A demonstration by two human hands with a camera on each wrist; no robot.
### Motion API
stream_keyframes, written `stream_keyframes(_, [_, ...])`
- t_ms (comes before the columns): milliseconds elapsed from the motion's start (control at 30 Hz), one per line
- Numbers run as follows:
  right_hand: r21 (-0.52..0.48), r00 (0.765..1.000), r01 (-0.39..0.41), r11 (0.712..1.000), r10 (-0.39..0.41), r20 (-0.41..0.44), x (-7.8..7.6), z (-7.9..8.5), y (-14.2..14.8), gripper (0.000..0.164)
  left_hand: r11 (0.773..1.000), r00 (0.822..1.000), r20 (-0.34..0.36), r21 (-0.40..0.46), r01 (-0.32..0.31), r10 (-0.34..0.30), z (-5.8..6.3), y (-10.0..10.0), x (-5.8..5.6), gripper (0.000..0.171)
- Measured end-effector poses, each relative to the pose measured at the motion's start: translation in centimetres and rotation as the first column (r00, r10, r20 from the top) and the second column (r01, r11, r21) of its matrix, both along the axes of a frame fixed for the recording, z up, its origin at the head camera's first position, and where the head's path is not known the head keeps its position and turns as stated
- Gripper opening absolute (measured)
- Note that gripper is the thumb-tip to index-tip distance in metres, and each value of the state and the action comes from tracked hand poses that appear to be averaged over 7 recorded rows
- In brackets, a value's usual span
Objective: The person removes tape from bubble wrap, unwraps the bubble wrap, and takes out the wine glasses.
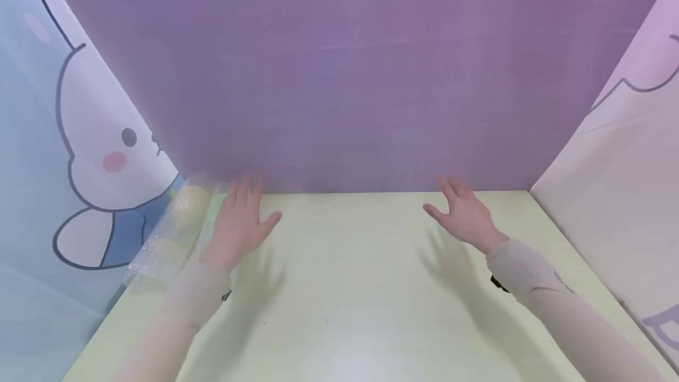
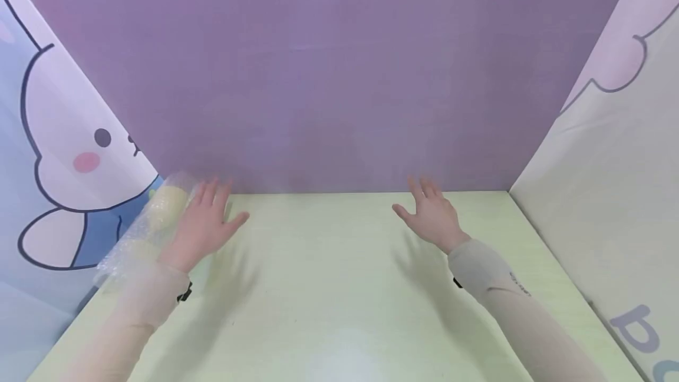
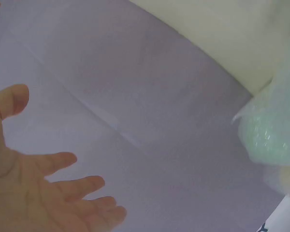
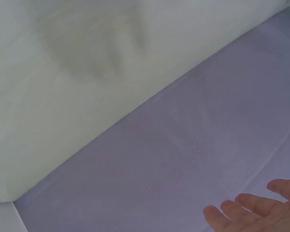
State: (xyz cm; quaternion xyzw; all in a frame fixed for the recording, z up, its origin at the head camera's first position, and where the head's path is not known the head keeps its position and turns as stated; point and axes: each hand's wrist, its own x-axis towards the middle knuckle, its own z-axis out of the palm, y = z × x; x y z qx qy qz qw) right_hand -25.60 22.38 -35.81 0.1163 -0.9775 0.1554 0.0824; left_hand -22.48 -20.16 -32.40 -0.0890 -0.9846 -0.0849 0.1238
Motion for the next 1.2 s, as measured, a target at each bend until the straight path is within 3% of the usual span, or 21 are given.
stream_keyframes(300, [-0.185,0.992,-0.050,0.982,0.070,0.108,2.1,-1.6,0.2,0.081,0.989,0.992,-0.121,0.143,0.033,-0.015,-2.6,-0.7,2.0,0.062])
stream_keyframes(733, [-0.201,0.988,-0.059,0.978,0.087,0.130,4.0,-3.7,0.0,0.074,0.963,0.995,-0.104,0.267,0.021,0.008,-4.4,-2.3,3.0,0.046])
stream_keyframes(933, [-0.201,0.987,-0.083,0.976,0.107,0.116,4.8,-4.6,-0.2,0.071,0.915,0.998,0.037,0.399,-0.063,0.053,-3.9,-4.9,2.7,0.048])
stream_keyframes(1000, [-0.206,0.988,-0.090,0.974,0.114,0.108,4.9,-4.7,-0.2,0.070,0.902,0.994,0.095,0.421,-0.094,0.060,-3.6,-6.2,2.0,0.051])
stream_keyframes(1067, [-0.212,0.987,-0.092,0.973,0.117,0.108,4.9,-4.8,-0.2,0.070,0.904,0.987,0.146,0.411,-0.119,0.063,-3.4,-7.5,1.0,0.054])
stream_keyframes(1200, [-0.215,0.985,-0.091,0.972,0.119,0.124,4.9,-5.2,-0.2,0.071,0.897,0.956,0.289,0.409,-0.170,0.049,-4.0,-10.1,-1.1,0.062])
